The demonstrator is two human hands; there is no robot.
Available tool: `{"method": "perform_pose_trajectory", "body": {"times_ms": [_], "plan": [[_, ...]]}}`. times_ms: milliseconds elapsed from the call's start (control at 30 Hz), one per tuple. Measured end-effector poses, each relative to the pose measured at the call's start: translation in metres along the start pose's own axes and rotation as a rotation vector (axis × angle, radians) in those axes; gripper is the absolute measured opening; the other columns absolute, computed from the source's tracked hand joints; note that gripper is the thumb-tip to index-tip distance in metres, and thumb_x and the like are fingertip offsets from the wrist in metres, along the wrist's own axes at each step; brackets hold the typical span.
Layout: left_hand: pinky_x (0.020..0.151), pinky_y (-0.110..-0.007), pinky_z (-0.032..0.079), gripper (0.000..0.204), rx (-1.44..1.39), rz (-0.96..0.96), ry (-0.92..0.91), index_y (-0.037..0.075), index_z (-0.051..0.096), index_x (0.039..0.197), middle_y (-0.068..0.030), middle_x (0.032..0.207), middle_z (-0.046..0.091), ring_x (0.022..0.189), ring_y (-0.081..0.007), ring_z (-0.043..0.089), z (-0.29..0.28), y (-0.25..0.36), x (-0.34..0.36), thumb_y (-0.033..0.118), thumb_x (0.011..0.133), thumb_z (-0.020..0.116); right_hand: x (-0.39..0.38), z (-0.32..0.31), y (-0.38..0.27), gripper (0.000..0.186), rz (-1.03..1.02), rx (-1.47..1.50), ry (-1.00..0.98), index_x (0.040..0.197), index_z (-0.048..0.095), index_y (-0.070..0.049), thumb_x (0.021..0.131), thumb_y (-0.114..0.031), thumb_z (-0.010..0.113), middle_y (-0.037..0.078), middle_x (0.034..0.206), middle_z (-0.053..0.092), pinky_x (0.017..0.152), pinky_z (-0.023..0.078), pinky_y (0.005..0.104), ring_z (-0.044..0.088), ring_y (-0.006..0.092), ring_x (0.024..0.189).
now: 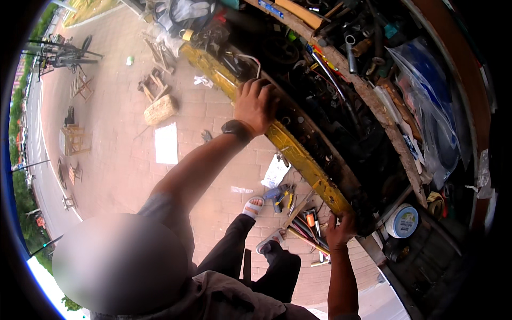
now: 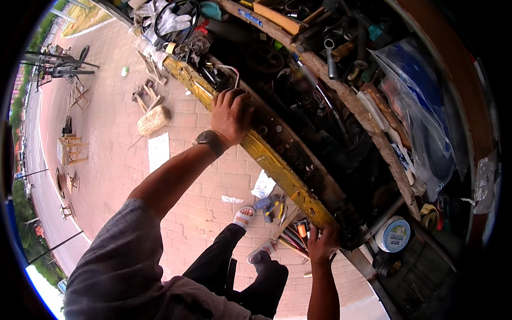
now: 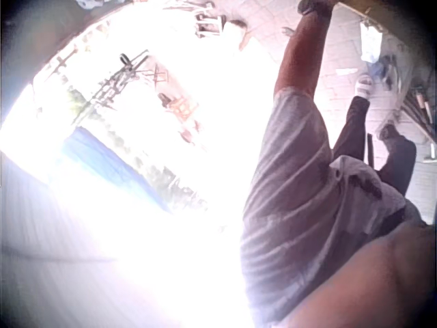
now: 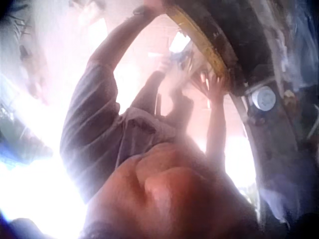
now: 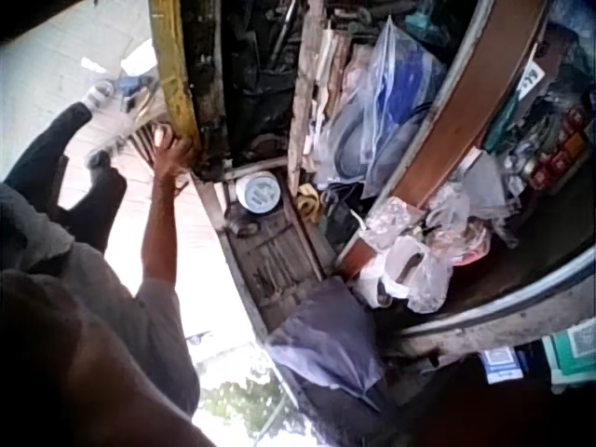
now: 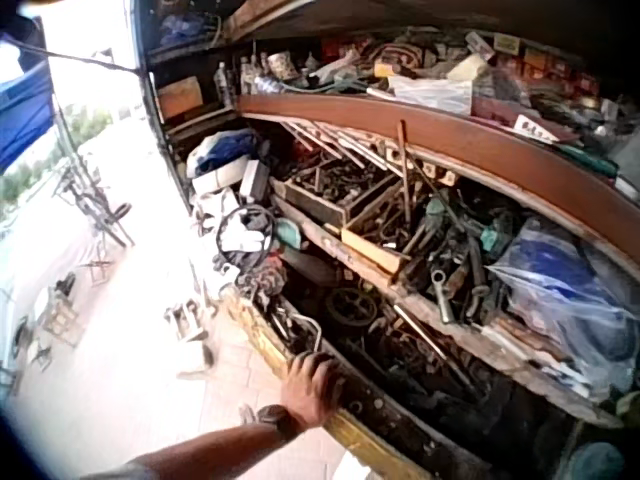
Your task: The person uses a cordless drill to remove and install screws on a vehicle's undercarriage. They handle a small plastic bag containing screws and repeatedly position the drill to fasten components.
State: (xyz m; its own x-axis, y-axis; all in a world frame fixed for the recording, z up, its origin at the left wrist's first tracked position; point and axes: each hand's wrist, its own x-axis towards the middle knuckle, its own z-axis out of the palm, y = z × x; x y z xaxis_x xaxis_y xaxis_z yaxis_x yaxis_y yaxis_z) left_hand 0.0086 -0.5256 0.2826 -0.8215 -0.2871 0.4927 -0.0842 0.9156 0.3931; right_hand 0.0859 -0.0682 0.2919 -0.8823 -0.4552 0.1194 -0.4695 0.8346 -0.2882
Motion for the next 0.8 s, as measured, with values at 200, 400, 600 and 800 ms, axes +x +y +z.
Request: {"method": "perform_pose_trajectory", "body": {"times_ms": [200, 400, 600, 800], "plan": [[0.1, -0.05, 0.041, 0.029, 0.009, 0.008, -0.04, 0.008, 0.067, 0.112, -0.0138, 0.114, 0.065, 0.113, -0.0373, 0.057, -0.001, -0.003, 0.002, 0.022, 0.088, 0.071, 0.003, 0.0, 0.005, 0.029, 0.003, 0.006, -0.067, 0.1, 0.06, -0.005, 0.087, -0.022, 0.08, 0.015, 0.089, 0.064, 0.064, 0.053, 0.0459, 0.065, 0.0385, 0.076], [0.101, -0.049, 0.041, 0.026, -0.017, -0.038, -0.09, 0.01, 0.068, 0.11, -0.01, 0.114, 0.066, 0.115, -0.0348, 0.058, 0.0, -0.007, 0.001, 0.021, 0.087, 0.073, -0.004, 0.007, 0.017, 0.035, -0.026, -0.046, -0.088, 0.105, 0.058, -0.005, 0.086, -0.025, 0.08, 0.019, 0.094, 0.063, 0.065, 0.052, 0.0518, 0.064, 0.0436, 0.08], [0.101, -0.049, 0.041, 0.025, -0.074, -0.086, -0.121, 0.01, 0.068, 0.108, -0.0104, 0.113, 0.066, 0.113, -0.0342, 0.058, -0.005, -0.01, 0.004, 0.022, 0.086, 0.073, 0.036, -0.02, -0.029, 0.028, 0.127, 0.084, -0.264, 0.103, 0.059, -0.003, 0.088, -0.017, 0.077, 0.018, 0.092, 0.066, 0.066, 0.053, 0.0452, 0.067, 0.0375, 0.078], [0.103, -0.049, 0.041, 0.03, -0.144, -0.098, -0.153, 0.009, 0.067, 0.109, -0.0102, 0.113, 0.065, 0.113, -0.0335, 0.059, -0.005, -0.016, 0.003, 0.025, 0.084, 0.073, 0.212, -0.02, -0.166, 0.016, 0.113, 0.571, -0.462, 0.105, 0.064, 0.0, 0.094, -0.009, 0.072, 0.008, 0.08, 0.067, 0.062, 0.052, 0.0324, 0.064, 0.0157, 0.069]]}}
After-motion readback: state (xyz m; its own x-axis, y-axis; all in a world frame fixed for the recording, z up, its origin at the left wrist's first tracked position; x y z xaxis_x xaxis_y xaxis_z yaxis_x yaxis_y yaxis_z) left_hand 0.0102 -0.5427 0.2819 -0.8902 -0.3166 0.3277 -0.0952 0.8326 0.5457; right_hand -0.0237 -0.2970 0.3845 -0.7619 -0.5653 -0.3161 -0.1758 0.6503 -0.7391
